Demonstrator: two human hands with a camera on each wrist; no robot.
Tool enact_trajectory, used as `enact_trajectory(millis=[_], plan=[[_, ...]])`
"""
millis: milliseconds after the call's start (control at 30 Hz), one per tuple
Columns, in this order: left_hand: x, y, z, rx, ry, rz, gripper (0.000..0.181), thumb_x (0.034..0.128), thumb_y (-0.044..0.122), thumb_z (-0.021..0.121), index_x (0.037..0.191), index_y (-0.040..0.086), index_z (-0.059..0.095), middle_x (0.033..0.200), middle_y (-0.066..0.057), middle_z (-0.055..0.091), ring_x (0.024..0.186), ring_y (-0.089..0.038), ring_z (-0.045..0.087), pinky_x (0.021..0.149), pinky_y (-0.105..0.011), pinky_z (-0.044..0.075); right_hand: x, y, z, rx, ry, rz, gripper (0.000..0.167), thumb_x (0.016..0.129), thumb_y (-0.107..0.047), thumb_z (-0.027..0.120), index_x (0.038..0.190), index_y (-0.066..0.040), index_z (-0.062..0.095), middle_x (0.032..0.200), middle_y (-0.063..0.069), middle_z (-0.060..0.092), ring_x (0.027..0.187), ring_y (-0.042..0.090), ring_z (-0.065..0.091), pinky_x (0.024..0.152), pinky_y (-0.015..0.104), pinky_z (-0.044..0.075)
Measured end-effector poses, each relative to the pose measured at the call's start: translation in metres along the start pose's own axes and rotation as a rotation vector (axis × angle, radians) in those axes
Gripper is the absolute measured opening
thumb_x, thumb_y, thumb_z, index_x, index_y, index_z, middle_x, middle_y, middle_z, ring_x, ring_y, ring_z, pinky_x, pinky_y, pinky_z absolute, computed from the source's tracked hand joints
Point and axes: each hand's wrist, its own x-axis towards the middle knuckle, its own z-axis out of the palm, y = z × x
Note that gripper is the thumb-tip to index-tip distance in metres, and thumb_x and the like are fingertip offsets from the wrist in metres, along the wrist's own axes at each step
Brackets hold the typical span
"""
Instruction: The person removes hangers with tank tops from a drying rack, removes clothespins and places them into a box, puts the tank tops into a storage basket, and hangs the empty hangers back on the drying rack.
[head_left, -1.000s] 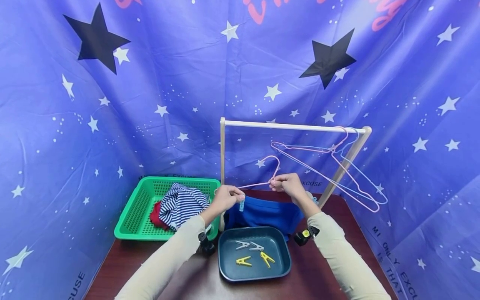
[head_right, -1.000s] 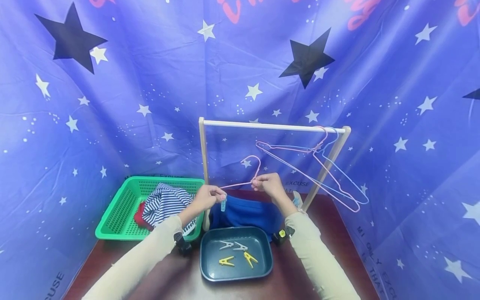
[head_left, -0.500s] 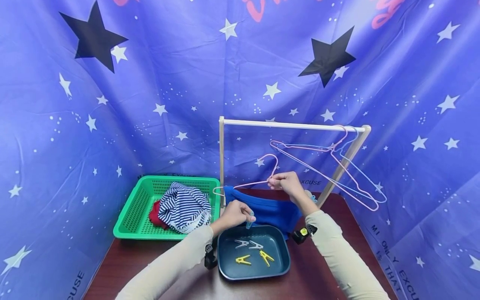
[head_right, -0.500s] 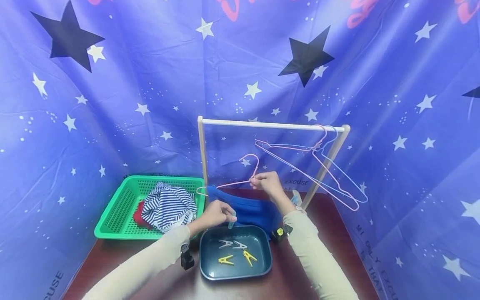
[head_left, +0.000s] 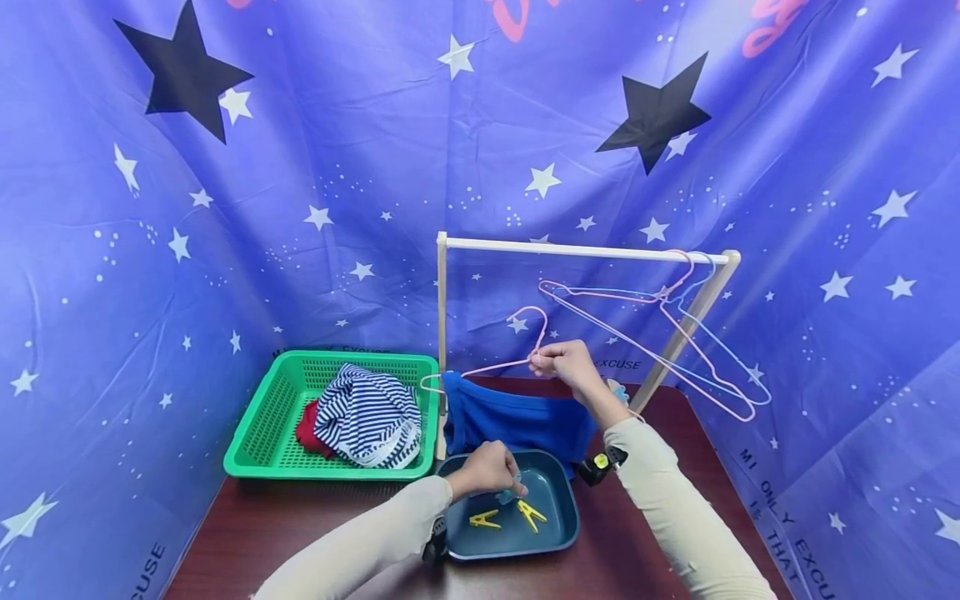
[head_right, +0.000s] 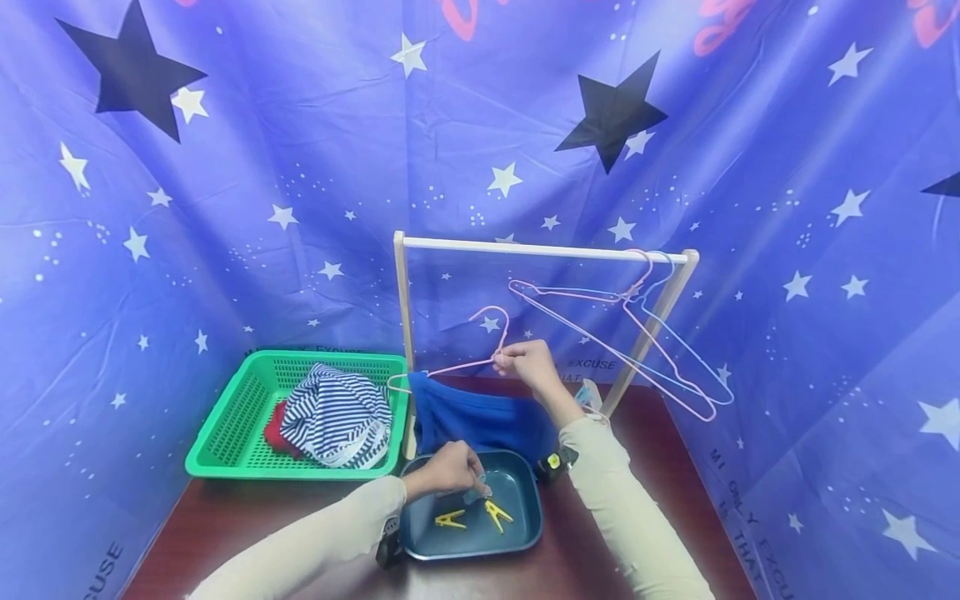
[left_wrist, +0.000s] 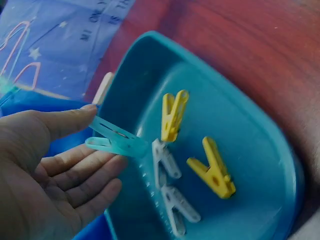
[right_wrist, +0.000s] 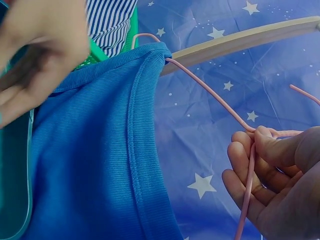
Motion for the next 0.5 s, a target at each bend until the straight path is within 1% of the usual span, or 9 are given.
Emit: enact_trajectory(millis=[33, 167, 233, 300, 400, 500], plan=[[-0.001, 0.000, 0.003, 0.016, -0.005, -0.007, 0.051, 0.0780, 0.019, 0.089, 0.048, 0.019, 0.048, 0.044, 0.015, 0.035, 0.043, -0.003, 0.033, 0.045, -0.017, 0.026, -0.002, -0.004, 0.000, -0.002, -0.004, 0.002, 0.023, 0.096, 0.000, 0.067, 0.109, 0.018, 0.069, 0.081, 0.011, 0.076, 0.067, 0.006, 0.070, 0.074, 0.029, 0.062], [-0.002, 0.002, 0.015, 0.096, -0.019, -0.025, 0.059, 0.0767, 0.017, 0.089, 0.046, 0.020, 0.039, 0.044, 0.014, 0.027, 0.043, -0.003, 0.025, 0.045, -0.018, 0.022, -0.001, -0.004, 0.002, -0.016, -0.005, -0.005, 0.022, 0.096, 0.000, 0.067, 0.108, 0.018, 0.070, 0.080, 0.011, 0.076, 0.067, 0.006, 0.070, 0.075, 0.029, 0.062], [-0.004, 0.004, 0.019, 0.145, -0.020, -0.039, 0.056, 0.0751, 0.018, 0.090, 0.046, 0.019, 0.042, 0.044, 0.013, 0.031, 0.043, -0.004, 0.027, 0.044, -0.018, 0.024, 0.000, -0.005, 0.003, -0.019, -0.003, -0.004, 0.021, 0.095, 0.001, 0.067, 0.107, 0.018, 0.070, 0.080, 0.010, 0.076, 0.067, 0.006, 0.070, 0.077, 0.032, 0.063], [-0.005, 0.007, 0.022, 0.197, -0.015, -0.059, 0.048, 0.0724, 0.020, 0.092, 0.048, 0.017, 0.051, 0.045, 0.013, 0.039, 0.044, -0.004, 0.035, 0.044, -0.019, 0.030, 0.002, -0.001, 0.003, -0.024, -0.004, -0.008, 0.021, 0.096, 0.001, 0.066, 0.107, 0.018, 0.070, 0.079, 0.008, 0.076, 0.067, 0.006, 0.070, 0.079, 0.034, 0.063], [-0.005, 0.010, 0.027, 0.263, -0.010, -0.097, 0.035, 0.0693, 0.021, 0.094, 0.054, 0.014, 0.063, 0.050, 0.011, 0.051, 0.047, -0.005, 0.044, 0.046, -0.020, 0.038, 0.002, -0.002, 0.003, -0.026, -0.013, -0.006, 0.021, 0.096, 0.001, 0.065, 0.108, 0.018, 0.070, 0.080, 0.009, 0.076, 0.067, 0.005, 0.070, 0.086, 0.043, 0.062], [-0.005, 0.011, 0.031, 0.301, -0.001, -0.124, 0.039, 0.0670, 0.021, 0.095, 0.054, 0.014, 0.059, 0.051, 0.010, 0.050, 0.049, -0.006, 0.042, 0.046, -0.022, 0.037, 0.002, -0.003, 0.002, -0.034, -0.014, -0.004, 0.021, 0.096, 0.001, 0.065, 0.108, 0.017, 0.070, 0.081, 0.011, 0.077, 0.068, 0.006, 0.070, 0.089, 0.048, 0.060]])
